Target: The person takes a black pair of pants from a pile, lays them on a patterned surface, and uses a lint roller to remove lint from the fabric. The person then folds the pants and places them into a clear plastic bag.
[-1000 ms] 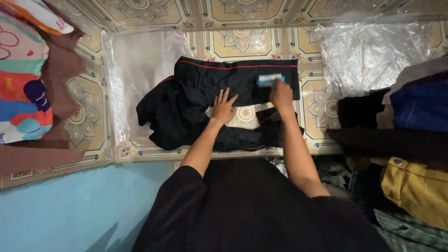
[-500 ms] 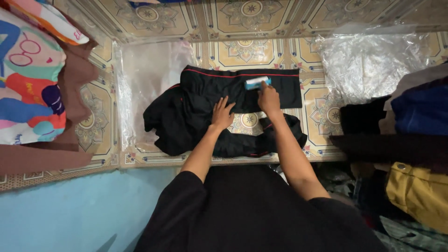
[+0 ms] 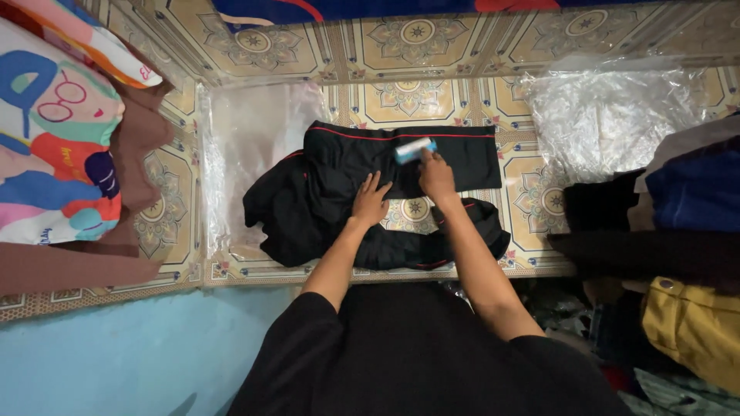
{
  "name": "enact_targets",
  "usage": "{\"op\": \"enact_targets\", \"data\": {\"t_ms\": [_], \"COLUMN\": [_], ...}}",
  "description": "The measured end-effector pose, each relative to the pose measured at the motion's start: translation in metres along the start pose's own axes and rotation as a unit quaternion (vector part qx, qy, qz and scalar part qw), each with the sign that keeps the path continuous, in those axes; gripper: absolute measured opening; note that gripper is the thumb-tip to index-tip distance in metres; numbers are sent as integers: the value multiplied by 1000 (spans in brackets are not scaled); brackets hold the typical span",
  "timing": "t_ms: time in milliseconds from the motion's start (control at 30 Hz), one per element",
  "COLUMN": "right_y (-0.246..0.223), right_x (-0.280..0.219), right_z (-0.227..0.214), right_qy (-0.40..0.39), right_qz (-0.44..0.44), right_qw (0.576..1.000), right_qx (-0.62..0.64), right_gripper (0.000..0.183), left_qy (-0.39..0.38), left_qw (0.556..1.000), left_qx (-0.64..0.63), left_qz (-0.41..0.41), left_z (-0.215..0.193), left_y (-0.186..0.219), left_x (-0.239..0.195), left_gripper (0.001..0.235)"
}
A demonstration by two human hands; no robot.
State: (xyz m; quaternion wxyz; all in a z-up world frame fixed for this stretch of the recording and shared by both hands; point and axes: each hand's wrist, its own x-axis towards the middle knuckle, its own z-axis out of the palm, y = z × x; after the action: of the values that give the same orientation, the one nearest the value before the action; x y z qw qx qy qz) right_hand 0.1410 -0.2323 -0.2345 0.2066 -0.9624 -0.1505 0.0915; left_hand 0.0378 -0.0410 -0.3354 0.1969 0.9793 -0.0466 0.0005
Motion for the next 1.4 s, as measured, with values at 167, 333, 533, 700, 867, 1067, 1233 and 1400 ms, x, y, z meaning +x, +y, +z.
{"op": "enact_targets", "data": {"t_ms": [167,333,533,700,867,1067,1233,1400], "right_y": [2,40,106,94,38,-35,-1,18], "right_x": [-34,-50,-48,-43,-7,-20,-33,-29], "right_z": [4,0,-15,-56,-6,-22,-23,-22], "right_qy": [24,44,-24,-120,-119,-68,-100,-177], "right_qz": [-48,-26,69,93,63,4,28,93], "right_qw": [995,994,997,983,986,998,995,973], "right_qx": [82,97,28,-105,-98,-15,-1,-113], "right_gripper": [62,73,88,61,62,62,60,53], "left_qy": [-40,44,82,-19,-24,-17,35,17], "left_qw": [999,998,992,994,995,996,993,993], "left_qx": [16,12,35,59,71,68,72,44], "left_qz": [-32,-50,-92,-89,-68,-59,-88,-109], "left_z": [-15,-22,-23,-22,-30,-32,-56,-21], "left_y": [6,4,-4,-5,-2,-2,4,-23], "left_x": [-3,0,1,-3,-7,-7,-7,-3], "left_gripper": [60,47,40,45,52,52,42,45]}}
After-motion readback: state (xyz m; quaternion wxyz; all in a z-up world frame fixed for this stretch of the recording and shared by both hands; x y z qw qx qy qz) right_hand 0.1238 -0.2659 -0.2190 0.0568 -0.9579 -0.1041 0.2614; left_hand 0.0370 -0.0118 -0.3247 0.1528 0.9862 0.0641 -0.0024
